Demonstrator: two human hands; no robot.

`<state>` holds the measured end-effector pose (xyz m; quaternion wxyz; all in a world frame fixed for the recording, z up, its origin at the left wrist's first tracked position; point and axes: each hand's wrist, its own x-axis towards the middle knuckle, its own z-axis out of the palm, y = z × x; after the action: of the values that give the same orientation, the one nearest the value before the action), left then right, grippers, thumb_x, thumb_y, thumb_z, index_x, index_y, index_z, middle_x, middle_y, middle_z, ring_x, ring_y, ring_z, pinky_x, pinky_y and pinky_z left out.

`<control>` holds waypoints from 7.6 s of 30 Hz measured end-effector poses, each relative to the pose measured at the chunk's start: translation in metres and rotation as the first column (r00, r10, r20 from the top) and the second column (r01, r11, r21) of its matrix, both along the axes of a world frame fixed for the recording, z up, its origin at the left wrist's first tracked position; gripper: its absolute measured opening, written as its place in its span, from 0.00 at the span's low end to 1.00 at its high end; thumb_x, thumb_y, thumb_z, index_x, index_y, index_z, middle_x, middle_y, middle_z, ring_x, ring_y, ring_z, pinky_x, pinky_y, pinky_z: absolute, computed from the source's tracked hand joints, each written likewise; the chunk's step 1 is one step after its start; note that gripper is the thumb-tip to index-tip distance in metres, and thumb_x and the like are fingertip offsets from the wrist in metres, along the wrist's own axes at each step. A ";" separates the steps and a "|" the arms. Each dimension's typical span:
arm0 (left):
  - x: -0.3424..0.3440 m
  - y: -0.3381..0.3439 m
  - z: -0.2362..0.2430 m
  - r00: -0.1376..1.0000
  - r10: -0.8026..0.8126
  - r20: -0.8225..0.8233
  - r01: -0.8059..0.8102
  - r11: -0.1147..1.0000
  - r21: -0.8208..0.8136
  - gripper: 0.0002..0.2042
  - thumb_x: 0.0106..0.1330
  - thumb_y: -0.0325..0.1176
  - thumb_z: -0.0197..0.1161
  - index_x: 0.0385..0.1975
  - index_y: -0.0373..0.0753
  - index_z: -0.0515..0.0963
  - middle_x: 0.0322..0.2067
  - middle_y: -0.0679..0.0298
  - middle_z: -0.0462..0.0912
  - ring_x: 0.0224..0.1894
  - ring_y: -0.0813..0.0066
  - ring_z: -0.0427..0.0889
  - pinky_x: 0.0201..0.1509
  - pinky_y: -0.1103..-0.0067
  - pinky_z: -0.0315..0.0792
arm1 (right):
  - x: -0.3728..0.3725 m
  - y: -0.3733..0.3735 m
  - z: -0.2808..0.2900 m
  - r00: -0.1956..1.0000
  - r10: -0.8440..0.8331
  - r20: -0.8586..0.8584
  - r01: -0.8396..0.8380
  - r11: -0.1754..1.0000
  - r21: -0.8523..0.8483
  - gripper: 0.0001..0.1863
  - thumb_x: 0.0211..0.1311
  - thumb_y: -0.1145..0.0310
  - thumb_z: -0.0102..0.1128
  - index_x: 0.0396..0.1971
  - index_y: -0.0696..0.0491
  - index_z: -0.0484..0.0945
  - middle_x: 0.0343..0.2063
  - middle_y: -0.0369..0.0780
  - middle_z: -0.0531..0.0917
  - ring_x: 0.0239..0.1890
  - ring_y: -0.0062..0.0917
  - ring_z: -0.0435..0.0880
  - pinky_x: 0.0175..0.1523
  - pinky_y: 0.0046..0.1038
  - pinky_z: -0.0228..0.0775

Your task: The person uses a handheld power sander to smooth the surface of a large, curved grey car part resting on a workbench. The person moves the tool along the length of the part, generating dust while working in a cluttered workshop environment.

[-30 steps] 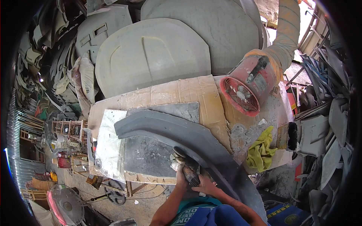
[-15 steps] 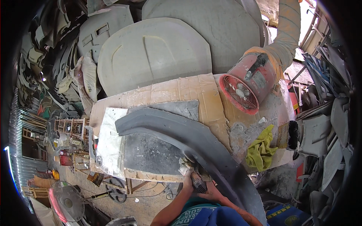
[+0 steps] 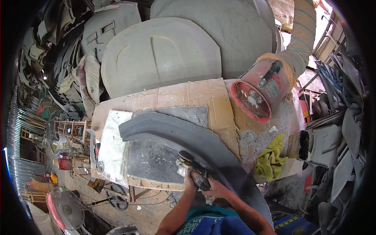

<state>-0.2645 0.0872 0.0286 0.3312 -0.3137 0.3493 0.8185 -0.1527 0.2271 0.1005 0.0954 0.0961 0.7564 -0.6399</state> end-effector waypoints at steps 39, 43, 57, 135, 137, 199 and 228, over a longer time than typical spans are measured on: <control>0.033 0.011 0.022 0.994 -0.081 0.073 0.089 0.989 -0.116 0.14 0.68 0.41 0.60 0.45 0.40 0.72 0.30 0.56 0.80 0.32 0.61 0.83 0.40 0.65 0.81 | 0.041 0.005 0.003 0.941 0.047 0.336 0.015 0.984 -0.179 0.46 0.50 0.56 0.77 0.63 0.66 0.64 0.43 0.52 0.83 0.42 0.33 0.85 0.47 0.32 0.76; 0.052 0.010 0.035 0.974 -0.115 0.197 0.143 0.980 -0.136 0.14 0.67 0.40 0.61 0.45 0.40 0.70 0.27 0.55 0.79 0.29 0.60 0.83 0.35 0.64 0.82 | 0.069 -0.010 0.002 0.952 -0.020 0.305 0.030 0.999 -0.028 0.47 0.50 0.53 0.76 0.63 0.65 0.64 0.43 0.53 0.83 0.44 0.34 0.85 0.50 0.33 0.76; 0.003 -0.003 0.028 0.999 -0.039 0.002 0.039 0.980 -0.193 0.13 0.67 0.38 0.64 0.43 0.37 0.74 0.29 0.57 0.81 0.28 0.62 0.84 0.33 0.68 0.81 | 0.009 -0.016 0.016 0.953 0.018 0.303 0.004 0.997 -0.071 0.38 0.51 0.57 0.75 0.56 0.63 0.69 0.43 0.53 0.83 0.44 0.37 0.84 0.50 0.35 0.74; 0.067 0.006 0.063 0.997 0.011 -0.073 -0.022 0.988 -0.154 0.12 0.60 0.35 0.69 0.36 0.34 0.79 0.25 0.59 0.83 0.22 0.66 0.84 0.28 0.71 0.79 | 0.064 -0.022 0.049 0.938 -0.013 0.347 0.039 0.997 -0.069 0.26 0.55 0.74 0.75 0.53 0.61 0.74 0.38 0.38 0.84 0.35 0.19 0.84 0.40 0.25 0.78; 0.055 0.001 0.047 0.999 0.021 -0.045 -0.026 0.994 -0.110 0.12 0.60 0.35 0.69 0.37 0.33 0.79 0.24 0.59 0.82 0.22 0.66 0.84 0.28 0.71 0.80 | 0.046 -0.025 0.053 0.945 0.005 0.327 0.036 0.992 -0.120 0.26 0.55 0.74 0.75 0.53 0.61 0.74 0.39 0.38 0.84 0.37 0.18 0.84 0.42 0.25 0.78; 0.059 -0.056 0.000 0.916 -0.401 0.027 0.391 0.905 0.168 0.19 0.62 0.44 0.64 0.45 0.38 0.73 0.31 0.56 0.82 0.29 0.64 0.85 0.35 0.69 0.84 | 0.056 -0.129 0.068 0.904 -0.147 0.403 -0.069 0.877 0.475 0.41 0.53 0.52 0.75 0.51 0.70 0.65 0.45 0.57 0.83 0.50 0.46 0.85 0.54 0.37 0.76; -0.025 -0.075 0.002 0.961 -0.275 0.030 0.265 0.947 0.180 0.21 0.61 0.43 0.68 0.47 0.36 0.73 0.30 0.56 0.83 0.29 0.63 0.86 0.35 0.68 0.84 | -0.036 -0.142 0.083 0.932 -0.038 0.360 -0.110 0.918 0.382 0.43 0.55 0.54 0.72 0.58 0.72 0.61 0.48 0.62 0.78 0.51 0.54 0.82 0.56 0.41 0.74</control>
<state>-0.2893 0.0123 0.0305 0.4758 -0.2551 0.3067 0.7838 -0.1889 0.0851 0.1836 0.2229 0.2150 0.8412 -0.4432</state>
